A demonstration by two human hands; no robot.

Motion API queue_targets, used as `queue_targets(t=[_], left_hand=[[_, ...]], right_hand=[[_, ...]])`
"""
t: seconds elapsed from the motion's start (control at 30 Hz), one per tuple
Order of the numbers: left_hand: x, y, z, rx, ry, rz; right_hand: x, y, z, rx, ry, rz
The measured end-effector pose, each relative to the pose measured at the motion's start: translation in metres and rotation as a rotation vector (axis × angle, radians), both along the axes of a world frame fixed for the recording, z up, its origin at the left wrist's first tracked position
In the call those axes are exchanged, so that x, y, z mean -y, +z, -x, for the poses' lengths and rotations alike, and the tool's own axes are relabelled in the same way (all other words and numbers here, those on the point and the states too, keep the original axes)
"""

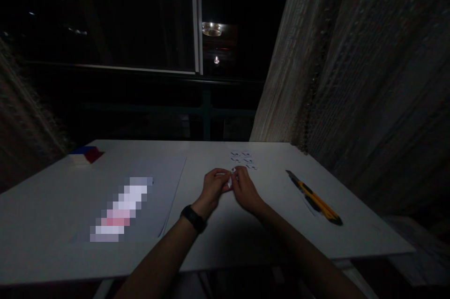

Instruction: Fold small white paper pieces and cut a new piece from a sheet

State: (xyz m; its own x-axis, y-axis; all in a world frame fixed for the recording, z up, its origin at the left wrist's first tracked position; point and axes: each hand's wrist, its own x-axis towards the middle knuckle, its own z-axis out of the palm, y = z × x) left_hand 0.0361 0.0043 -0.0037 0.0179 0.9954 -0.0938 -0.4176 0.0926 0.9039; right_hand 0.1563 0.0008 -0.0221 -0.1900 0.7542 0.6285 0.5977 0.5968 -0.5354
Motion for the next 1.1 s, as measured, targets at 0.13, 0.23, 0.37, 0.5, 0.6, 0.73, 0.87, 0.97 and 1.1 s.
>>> queue_targets(t=[0.13,0.23,0.37,0.5,0.6,0.73,0.87,0.97,1.1], left_hand=[[0.0,-0.002,-0.001,-0.006,0.023,0.002],[-0.001,-0.004,-0.002,0.022,0.033,-0.017],[-0.003,-0.005,-0.001,0.032,0.053,-0.035],[-0.004,-0.005,0.0,-0.003,0.064,-0.037],[-0.004,-0.006,0.0,-0.037,0.071,-0.055],[-0.007,-0.008,0.001,-0.122,0.105,-0.138],[-0.01,-0.01,0.001,-0.2,0.151,-0.199],[-0.011,-0.011,0.001,-0.214,0.159,-0.209],[-0.01,-0.011,0.0,-0.163,0.107,-0.199]], right_hand=[[-0.001,-0.003,0.002,-0.004,-0.005,-0.008],[0.0,-0.005,0.003,-0.018,-0.013,-0.007],[0.003,-0.004,0.005,-0.006,-0.02,-0.003],[0.005,-0.001,0.006,0.003,-0.015,0.016],[0.005,-0.001,0.005,-0.01,-0.006,0.035],[0.003,-0.003,0.003,-0.134,-0.01,0.088],[0.003,-0.002,0.003,-0.299,0.012,0.216],[0.003,0.0,0.003,-0.374,0.049,0.293],[-0.002,0.0,0.0,-0.453,0.067,0.337]])
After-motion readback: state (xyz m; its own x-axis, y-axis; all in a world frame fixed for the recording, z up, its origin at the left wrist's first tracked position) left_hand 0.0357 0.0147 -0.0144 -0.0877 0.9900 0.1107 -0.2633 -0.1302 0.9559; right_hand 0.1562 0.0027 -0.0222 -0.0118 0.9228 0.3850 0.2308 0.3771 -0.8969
